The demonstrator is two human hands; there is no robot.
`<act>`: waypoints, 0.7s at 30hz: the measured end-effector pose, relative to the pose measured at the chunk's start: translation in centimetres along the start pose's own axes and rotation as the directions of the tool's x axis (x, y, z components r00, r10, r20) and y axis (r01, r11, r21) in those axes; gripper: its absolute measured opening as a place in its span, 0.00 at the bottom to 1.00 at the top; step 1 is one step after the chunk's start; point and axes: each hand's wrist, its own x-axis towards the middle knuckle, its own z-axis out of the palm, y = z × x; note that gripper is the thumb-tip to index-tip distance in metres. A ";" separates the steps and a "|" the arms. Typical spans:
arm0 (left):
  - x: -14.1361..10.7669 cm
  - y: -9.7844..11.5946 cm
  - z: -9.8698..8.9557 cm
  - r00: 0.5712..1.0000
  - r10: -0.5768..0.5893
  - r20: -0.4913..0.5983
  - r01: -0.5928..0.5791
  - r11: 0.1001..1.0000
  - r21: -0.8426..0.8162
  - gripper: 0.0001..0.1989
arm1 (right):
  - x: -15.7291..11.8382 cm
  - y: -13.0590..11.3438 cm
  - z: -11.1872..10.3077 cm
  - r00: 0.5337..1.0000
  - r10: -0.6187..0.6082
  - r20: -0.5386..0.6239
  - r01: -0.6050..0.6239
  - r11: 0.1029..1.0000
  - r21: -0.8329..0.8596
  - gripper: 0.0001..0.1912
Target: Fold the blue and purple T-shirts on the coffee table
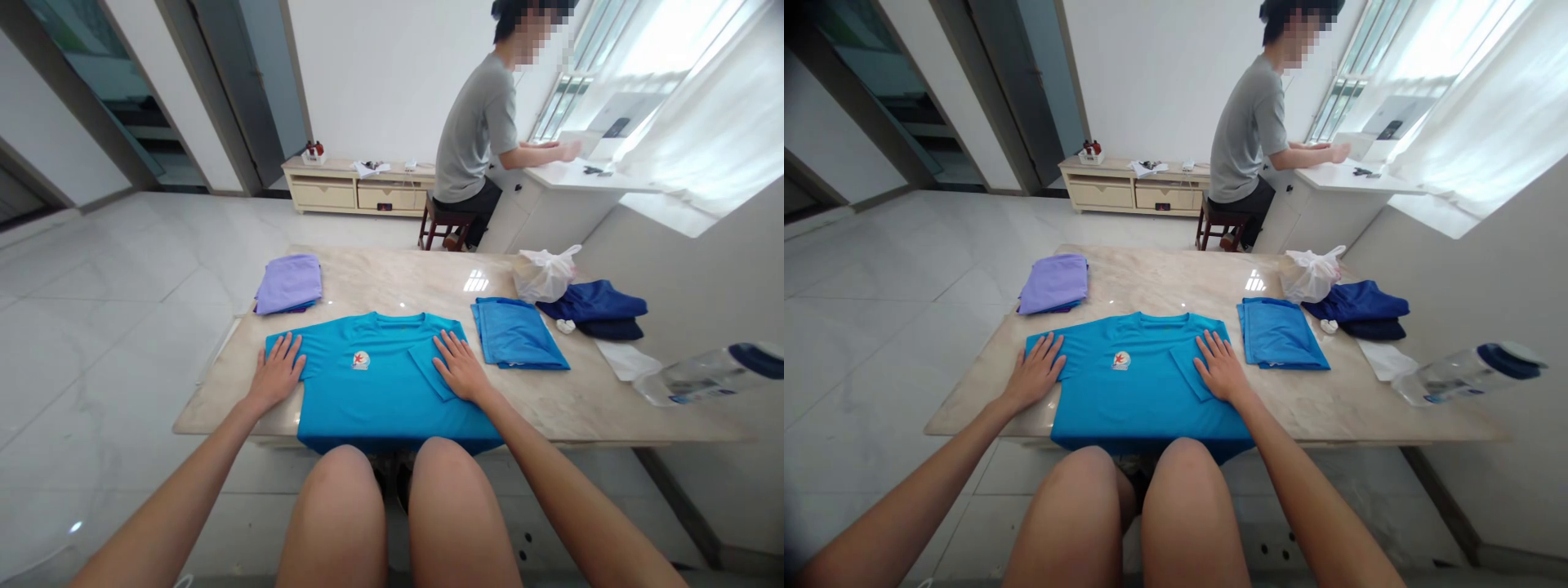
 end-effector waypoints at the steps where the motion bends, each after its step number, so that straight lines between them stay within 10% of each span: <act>1: 0.1 0.1 0.1 1.000 -0.003 -0.013 0.003 1.000 0.004 0.36 | 0.0 0.0 0.1 1.000 0.001 0.001 -0.001 1.000 -0.003 0.37; 21: -0.3 0.3 0.1 0.995 -0.012 -0.102 0.007 0.999 -0.052 0.33 | 0.1 0.0 0.5 0.999 0.023 -0.032 -0.023 1.000 -0.014 0.36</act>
